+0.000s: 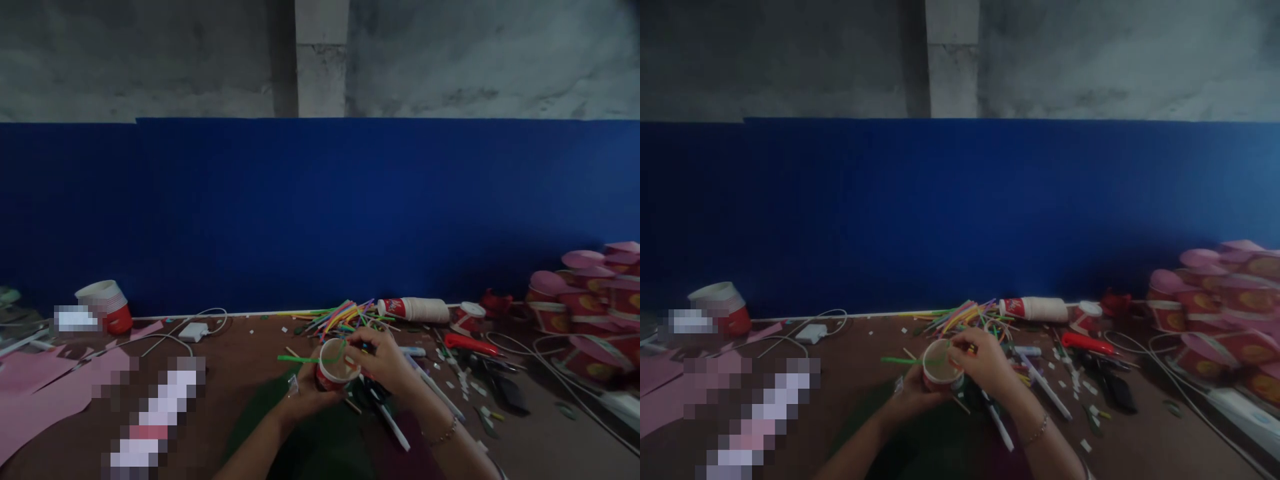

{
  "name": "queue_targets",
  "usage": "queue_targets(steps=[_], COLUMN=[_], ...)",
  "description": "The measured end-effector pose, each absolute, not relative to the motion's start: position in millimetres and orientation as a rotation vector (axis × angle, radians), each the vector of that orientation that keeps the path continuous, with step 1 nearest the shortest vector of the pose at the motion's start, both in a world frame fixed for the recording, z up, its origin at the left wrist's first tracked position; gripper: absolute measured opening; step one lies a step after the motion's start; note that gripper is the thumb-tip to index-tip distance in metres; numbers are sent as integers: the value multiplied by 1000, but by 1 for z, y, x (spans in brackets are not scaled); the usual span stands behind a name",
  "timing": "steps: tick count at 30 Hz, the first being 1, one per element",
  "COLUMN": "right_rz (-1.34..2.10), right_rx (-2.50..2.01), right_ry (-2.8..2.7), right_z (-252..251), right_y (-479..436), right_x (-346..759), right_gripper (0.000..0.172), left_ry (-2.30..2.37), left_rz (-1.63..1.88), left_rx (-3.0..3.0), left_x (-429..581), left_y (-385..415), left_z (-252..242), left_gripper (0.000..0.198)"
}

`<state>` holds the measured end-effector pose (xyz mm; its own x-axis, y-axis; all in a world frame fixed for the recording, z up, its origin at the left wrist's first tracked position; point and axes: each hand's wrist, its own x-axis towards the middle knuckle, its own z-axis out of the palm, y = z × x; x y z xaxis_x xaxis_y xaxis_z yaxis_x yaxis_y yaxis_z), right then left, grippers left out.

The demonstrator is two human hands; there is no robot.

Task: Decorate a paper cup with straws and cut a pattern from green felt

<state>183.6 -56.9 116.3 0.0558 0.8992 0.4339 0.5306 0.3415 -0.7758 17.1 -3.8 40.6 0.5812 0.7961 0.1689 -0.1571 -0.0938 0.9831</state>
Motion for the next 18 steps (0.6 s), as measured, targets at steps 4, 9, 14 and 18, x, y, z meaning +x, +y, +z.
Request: queue_targets(steps=[4,9,14,18], right_rz=[396,134,250,291], right_rx=[-1315,-1315,-1378,-1432], right_ry=[-1625,-1638,-1596,-1565], right_z=[109,103,100,99], right_y=[-54,-53,-52,-51], right_x=[183,174,172,174], right_gripper=[12,21,11,14], left_ry=[500,539,718,690], left_rz=[858,885,938,944], left_rx=[1439,1378,1398,1543], left_x=[19,22,21,20], left_y=[-8,-7,-3,-8], left_z=[41,28,22,32], left_gripper=[56,56,47,49])
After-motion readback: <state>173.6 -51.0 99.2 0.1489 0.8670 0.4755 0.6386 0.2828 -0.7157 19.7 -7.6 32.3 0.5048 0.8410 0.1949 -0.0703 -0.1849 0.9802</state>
